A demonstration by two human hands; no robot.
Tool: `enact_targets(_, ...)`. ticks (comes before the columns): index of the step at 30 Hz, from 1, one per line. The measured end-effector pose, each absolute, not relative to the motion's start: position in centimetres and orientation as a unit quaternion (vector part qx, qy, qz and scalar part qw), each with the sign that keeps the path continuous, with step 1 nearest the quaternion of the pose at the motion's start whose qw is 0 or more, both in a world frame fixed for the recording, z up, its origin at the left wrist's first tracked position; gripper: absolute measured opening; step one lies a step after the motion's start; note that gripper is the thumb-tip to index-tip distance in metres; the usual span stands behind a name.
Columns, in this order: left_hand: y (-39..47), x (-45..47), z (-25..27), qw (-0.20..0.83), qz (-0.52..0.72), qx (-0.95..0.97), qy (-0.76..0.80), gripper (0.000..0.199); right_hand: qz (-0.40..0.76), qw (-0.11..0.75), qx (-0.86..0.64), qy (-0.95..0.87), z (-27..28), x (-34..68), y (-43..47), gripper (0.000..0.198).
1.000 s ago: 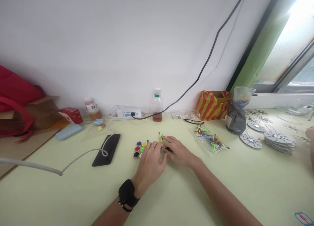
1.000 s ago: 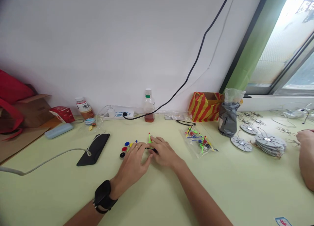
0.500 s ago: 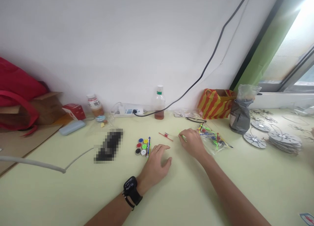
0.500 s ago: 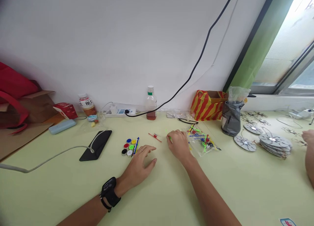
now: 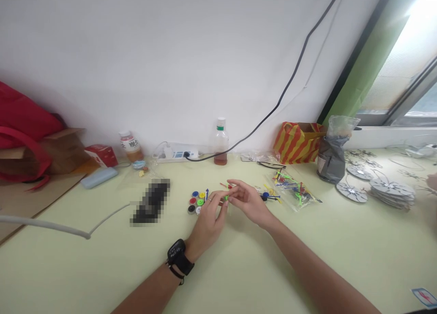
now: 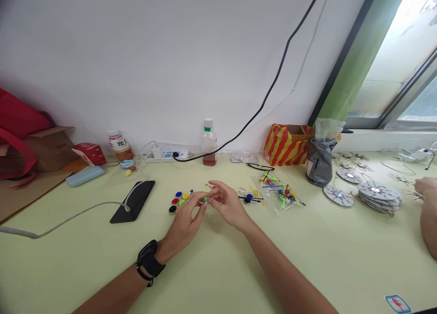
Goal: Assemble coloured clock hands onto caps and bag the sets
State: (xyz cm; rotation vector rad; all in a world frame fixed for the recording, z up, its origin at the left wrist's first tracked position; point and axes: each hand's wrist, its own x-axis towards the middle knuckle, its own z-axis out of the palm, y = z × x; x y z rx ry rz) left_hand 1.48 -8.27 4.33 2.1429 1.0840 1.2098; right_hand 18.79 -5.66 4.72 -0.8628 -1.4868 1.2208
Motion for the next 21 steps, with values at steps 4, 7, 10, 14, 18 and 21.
enact_targets(4, -7.4, 1.2, 3.8, 0.223, 0.441, 0.78, 0.384, 0.021, 0.561, 0.451, -0.398, -0.569, 4.9, 19.0, -5.6, 0.03)
enact_targets(7, -7.4, 1.0, 3.9, 0.218, 0.432, 0.79, 0.376, 0.013, 0.605, 0.42, -0.398, -0.547, 5.2, 19.4, -5.8, 0.019)
enact_targets(10, -7.5, 0.9, 4.2, 0.217, 0.416, 0.802, 0.369, 0.012, 0.637, 0.391, -0.379, -0.545, 5.3, 19.5, -6.1, 0.013)
enact_targets(14, -7.6, 0.8, 4.5, 0.218, 0.392, 0.814, 0.369, 0.016, 0.653, 0.378, -0.381, -0.535, 5.5, 19.5, -6.4, 0.013)
enact_targets(18, -7.7, 0.8, 4.5, 0.224, 0.38, 0.819, 0.368, 0.013, 0.66, 0.344, -0.388, -0.544, 6.0, 19.4, -6.7, 0.014)
enact_targets(21, -7.8, 0.9, 4.3, 0.227, 0.371, 0.823, 0.367, 0.012, 0.628, 0.329, -0.405, -0.578, 5.9, 19.5, -6.6, 0.009)
